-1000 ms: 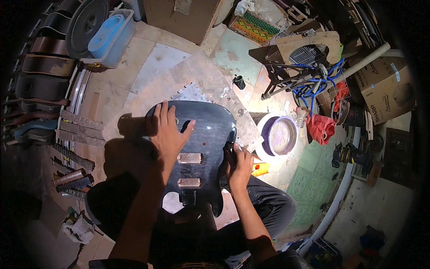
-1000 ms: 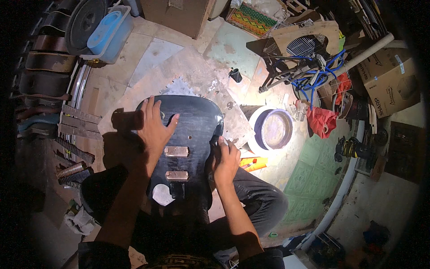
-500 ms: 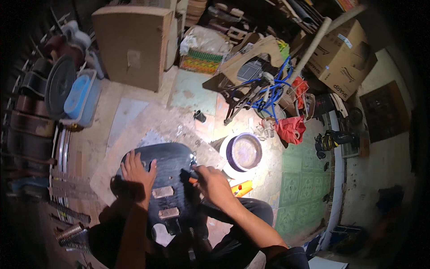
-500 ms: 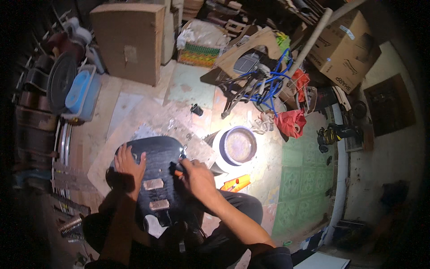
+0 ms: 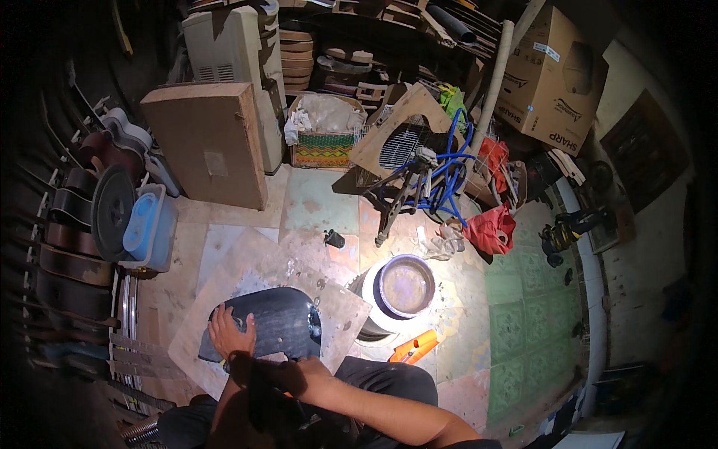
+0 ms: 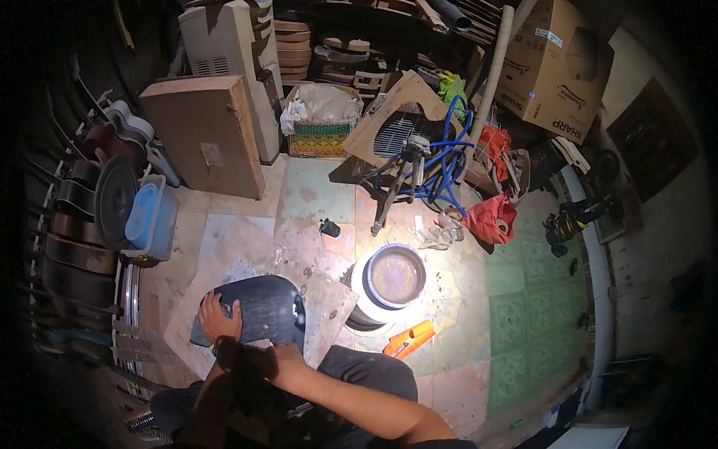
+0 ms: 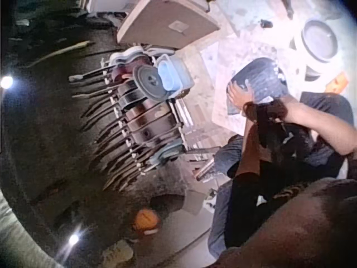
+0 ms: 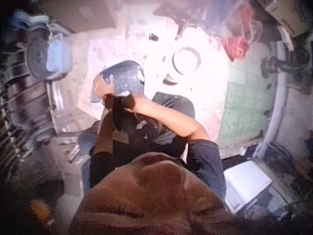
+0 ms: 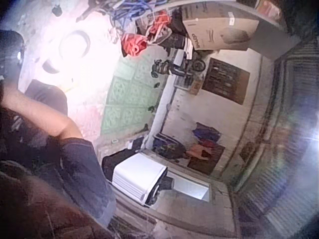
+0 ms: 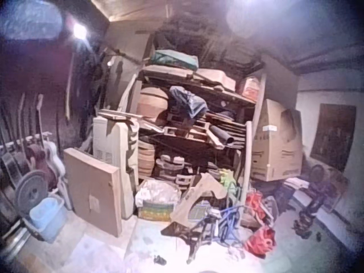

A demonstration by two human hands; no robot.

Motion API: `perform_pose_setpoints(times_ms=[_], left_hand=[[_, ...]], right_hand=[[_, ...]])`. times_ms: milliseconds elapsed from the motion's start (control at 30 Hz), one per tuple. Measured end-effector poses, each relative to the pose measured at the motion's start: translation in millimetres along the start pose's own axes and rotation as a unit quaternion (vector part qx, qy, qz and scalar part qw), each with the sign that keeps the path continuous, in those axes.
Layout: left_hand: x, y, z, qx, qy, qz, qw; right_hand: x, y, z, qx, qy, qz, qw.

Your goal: The person applies a liquid from a container to the surface of a guitar body, then uses a cloth to wipe and spread the liquid across the wood.

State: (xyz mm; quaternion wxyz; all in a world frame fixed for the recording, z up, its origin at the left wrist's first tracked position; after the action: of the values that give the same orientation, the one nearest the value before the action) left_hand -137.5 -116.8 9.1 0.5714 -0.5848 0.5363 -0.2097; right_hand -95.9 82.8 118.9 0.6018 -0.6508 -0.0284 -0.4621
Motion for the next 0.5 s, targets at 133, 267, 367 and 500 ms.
perform_pose_setpoints(times_ms=[133,267,367,500], left_hand=[[-15,3,3,-0.002,0.002,0.015,1.0],[-1,4,3,-0.015,0.008,-0.004,1.0],[-5,3,3,-0.022,0.012,-0.003,1.0],[-8,3,3,-0.024,0.016,-0.002,1.0]], right_hand=[[-18,32,7,-0.061,0.012,-0.024,0.998],[-10,38,0,-0.072,-0.018,-0.006,0.997],[-5,29,2,-0.01,0.036,0.024,0.999],[-19,49,3,-0.155,-0.03,-0.011,0.987]])
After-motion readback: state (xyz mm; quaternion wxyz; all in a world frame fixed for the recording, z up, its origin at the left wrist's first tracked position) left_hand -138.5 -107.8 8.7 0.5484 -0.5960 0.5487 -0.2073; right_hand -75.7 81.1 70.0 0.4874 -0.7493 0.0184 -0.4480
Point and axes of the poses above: each hand's wrist, its own z-axis away from the middle knuckle, its own y-axis out of the palm, x = y × z, the point moved 2 cm from there along -z, towards the middle knuckle, and after that the axes turned 6 degrees about -y, right-handed, at the moved point
